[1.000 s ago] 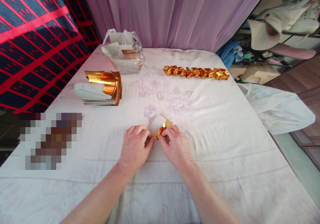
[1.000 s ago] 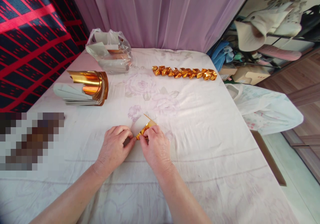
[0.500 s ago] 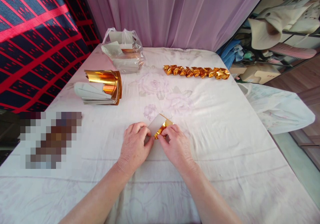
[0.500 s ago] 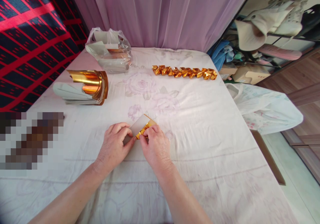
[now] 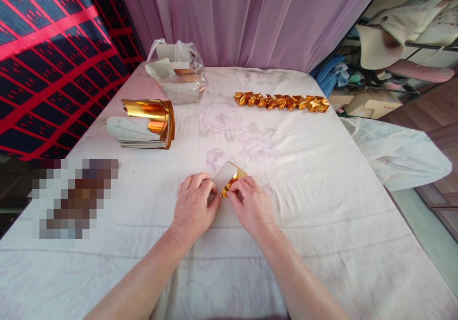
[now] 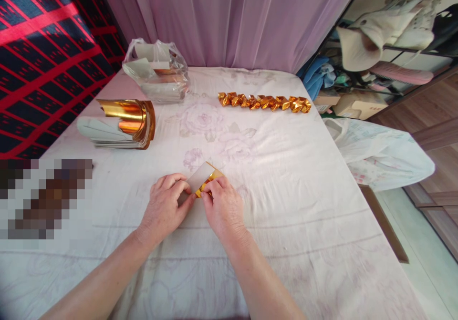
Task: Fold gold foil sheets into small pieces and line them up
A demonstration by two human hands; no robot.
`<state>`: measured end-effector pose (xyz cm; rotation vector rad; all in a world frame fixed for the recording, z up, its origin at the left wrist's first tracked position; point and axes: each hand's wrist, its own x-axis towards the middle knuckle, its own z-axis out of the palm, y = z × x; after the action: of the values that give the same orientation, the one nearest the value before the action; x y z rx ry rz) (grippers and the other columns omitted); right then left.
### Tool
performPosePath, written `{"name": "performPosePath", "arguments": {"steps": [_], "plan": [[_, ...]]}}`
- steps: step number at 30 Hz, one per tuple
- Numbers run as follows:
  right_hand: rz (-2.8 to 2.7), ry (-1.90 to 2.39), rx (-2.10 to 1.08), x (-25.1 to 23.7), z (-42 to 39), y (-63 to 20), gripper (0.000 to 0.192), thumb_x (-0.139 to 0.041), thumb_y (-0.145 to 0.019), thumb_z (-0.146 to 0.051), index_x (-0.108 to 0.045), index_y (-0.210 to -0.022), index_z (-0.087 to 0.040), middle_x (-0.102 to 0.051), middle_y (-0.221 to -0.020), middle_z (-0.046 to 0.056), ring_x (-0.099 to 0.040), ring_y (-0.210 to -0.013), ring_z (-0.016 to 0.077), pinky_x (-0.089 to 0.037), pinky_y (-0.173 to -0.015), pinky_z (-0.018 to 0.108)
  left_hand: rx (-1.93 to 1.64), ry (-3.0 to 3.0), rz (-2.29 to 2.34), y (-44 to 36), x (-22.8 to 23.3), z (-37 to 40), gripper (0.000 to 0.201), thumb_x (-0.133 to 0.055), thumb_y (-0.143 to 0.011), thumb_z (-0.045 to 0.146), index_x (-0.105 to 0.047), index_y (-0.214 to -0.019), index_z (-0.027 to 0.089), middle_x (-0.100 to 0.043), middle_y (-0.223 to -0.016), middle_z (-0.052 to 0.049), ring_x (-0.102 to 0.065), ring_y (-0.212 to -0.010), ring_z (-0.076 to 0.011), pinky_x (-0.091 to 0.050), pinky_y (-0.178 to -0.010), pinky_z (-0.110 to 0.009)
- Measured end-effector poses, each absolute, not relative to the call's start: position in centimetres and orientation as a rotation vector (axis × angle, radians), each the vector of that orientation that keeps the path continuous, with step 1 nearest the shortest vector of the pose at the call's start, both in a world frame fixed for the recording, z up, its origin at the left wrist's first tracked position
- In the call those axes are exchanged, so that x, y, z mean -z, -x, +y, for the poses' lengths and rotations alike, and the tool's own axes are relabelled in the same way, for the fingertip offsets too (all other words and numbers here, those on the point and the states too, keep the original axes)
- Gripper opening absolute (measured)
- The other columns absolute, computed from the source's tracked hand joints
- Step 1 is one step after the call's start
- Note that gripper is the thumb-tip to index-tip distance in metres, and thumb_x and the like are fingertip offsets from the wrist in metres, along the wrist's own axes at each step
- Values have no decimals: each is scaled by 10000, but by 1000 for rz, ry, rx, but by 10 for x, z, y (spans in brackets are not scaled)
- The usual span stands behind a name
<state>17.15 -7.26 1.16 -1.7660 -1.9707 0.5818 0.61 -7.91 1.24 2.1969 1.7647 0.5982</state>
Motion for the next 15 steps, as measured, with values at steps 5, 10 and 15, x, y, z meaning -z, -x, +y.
{"name": "performPosePath", "arguments": {"steps": [5,10,15], "plan": [[-1968,1766,-581,-11,-73,-171,73,-639,-871,-222,-643,-798,-226,-636,-946,13,-605,-735,133,-391,-642,256,-563,-2227,1815,-9,-13,-78,211,-631,-895,413,-585,-828,218,-627,-1090,-69,-554,-1029,-271,-430,-848,-419],[-1958,1752,-576,-9,-73,-171,88,-625,-871,-215,-637,-784,-223,-644,-957,16,-585,-683,119,-387,-630,257,-519,-2195,1863,-14,-16,-77,179,-675,-861,358,-573,-814,218,-629,-1069,-57,-551,-1011,-267,-419,-842,-419],[-1962,1739,-604,-10,-72,-172,85,-622,-868,-195,-642,-791,-226,-646,-948,19,-607,-736,138,-401,-645,262,-504,-2171,1869,-15,-15,-77,131,-663,-856,324,-586,-825,222,-622,-1079,-58,-545,-1024,-269,-416,-855,-423]]}}
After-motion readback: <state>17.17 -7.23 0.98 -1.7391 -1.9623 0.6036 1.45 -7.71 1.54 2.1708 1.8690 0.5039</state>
